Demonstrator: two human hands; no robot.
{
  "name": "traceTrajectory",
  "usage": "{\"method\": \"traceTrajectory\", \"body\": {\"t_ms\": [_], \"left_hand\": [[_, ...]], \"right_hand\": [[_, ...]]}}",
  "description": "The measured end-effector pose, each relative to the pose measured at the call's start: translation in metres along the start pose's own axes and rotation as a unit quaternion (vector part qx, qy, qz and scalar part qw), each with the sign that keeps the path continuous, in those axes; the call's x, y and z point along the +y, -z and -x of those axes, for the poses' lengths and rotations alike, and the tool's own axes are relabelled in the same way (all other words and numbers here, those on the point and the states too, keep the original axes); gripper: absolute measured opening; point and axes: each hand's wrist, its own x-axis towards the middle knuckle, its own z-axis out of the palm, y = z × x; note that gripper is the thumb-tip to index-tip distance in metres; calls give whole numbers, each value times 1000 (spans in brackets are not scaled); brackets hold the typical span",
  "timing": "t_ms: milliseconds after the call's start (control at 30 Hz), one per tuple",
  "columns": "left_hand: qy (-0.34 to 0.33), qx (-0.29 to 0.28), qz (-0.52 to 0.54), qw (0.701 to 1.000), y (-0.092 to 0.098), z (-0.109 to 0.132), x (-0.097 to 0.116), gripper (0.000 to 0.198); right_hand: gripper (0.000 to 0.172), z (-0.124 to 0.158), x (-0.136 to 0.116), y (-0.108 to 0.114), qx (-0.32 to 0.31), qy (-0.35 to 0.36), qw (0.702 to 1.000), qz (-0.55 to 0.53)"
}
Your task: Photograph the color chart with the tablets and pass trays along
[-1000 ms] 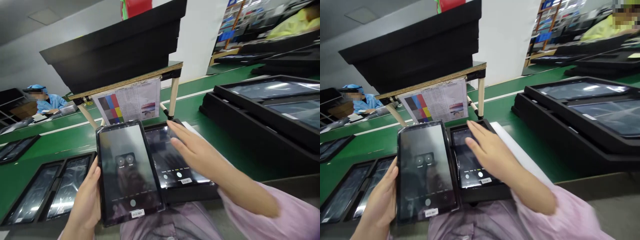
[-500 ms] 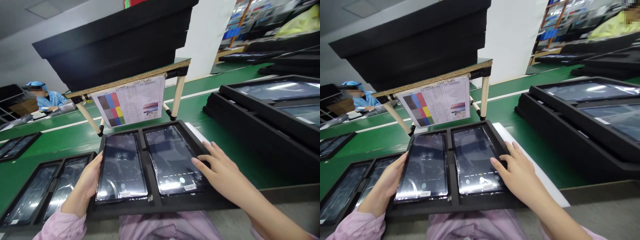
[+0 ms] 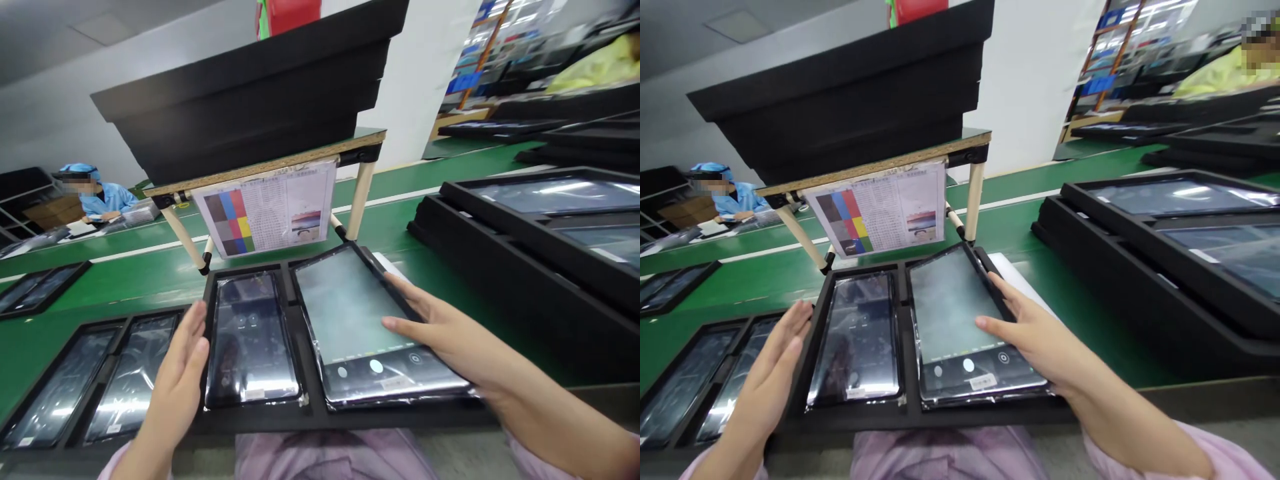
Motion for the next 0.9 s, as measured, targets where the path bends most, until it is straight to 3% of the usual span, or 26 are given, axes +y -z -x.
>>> {"method": "traceTrajectory", "body": {"t_ms": [133,233,300,367,467,567,700,800,900], "left_hand": [[45,-134,40,989,-18,37,14,58],[54,-187,137,971,-44,49,17,72],[38,-168,175,969,-59,48,17,81],[10,-87,158,984,-67,42,15,84],[-27,47,63,997,-67,34,7,87],[-57,98,-42,993,-62,33,-5,95],[-100,99,-151,978,-60,39,-17,107],[-135,68,-209,966,-62,43,-18,122],[-146,76,-239,957,-65,43,-17,130]], "right_hand": [[103,22,-22,-3,46,109,992,-36],[91,31,-34,-35,38,209,971,-107],[87,29,-33,-64,5,269,951,-153],[77,22,-25,-89,-34,301,932,-200],[69,10,-12,-114,-66,229,942,-237],[69,4,-7,-125,-100,102,954,-264],[62,3,-15,-128,-150,18,920,-362],[61,3,-19,-129,-130,13,914,-385],[59,4,-19,-129,-125,23,914,-385]]}}
